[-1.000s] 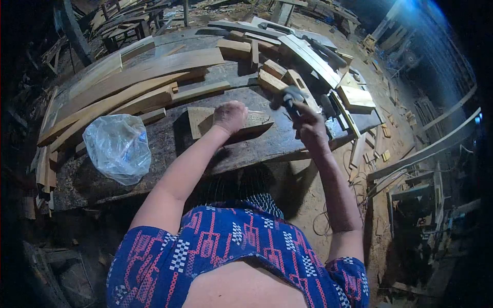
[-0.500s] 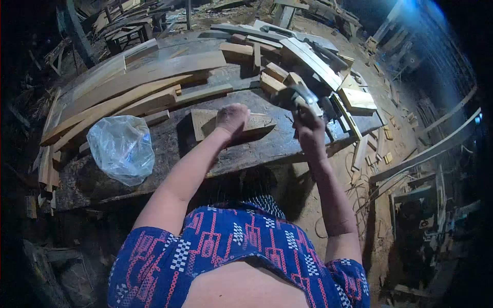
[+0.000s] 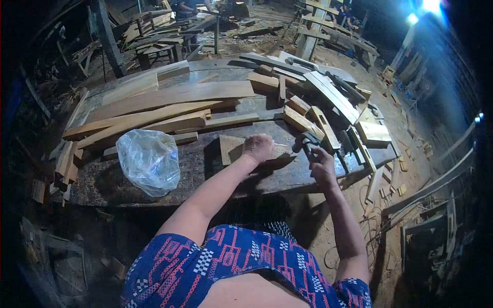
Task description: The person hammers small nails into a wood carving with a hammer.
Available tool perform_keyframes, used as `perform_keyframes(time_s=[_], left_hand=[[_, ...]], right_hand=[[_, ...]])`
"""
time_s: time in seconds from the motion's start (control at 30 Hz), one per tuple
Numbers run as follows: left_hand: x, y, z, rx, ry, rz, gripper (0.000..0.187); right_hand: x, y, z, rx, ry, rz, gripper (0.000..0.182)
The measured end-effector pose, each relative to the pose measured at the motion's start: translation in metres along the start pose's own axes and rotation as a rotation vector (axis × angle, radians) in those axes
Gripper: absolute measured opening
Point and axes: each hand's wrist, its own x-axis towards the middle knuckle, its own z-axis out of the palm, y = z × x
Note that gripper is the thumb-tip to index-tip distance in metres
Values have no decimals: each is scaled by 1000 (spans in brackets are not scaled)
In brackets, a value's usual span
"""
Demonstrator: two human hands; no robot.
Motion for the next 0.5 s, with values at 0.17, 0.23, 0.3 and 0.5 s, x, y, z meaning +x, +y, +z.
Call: perform_keyframes(time_s=[0.17, 0.23, 0.3, 0.5], left_hand=[[1, -11, 9, 7, -17, -5, 25], [2, -13, 17, 31, -5, 6, 24], [-5, 3, -14, 26, -34, -33, 20], [1, -3, -1, -39, -28, -77, 18]], right_hand=[[-18, -19, 16, 242, 48, -178, 19], [-2, 34, 40, 239, 85, -368, 20], [-9, 35, 41, -110, 78, -394, 19], [-12, 4, 16, 428, 41, -193, 23]])
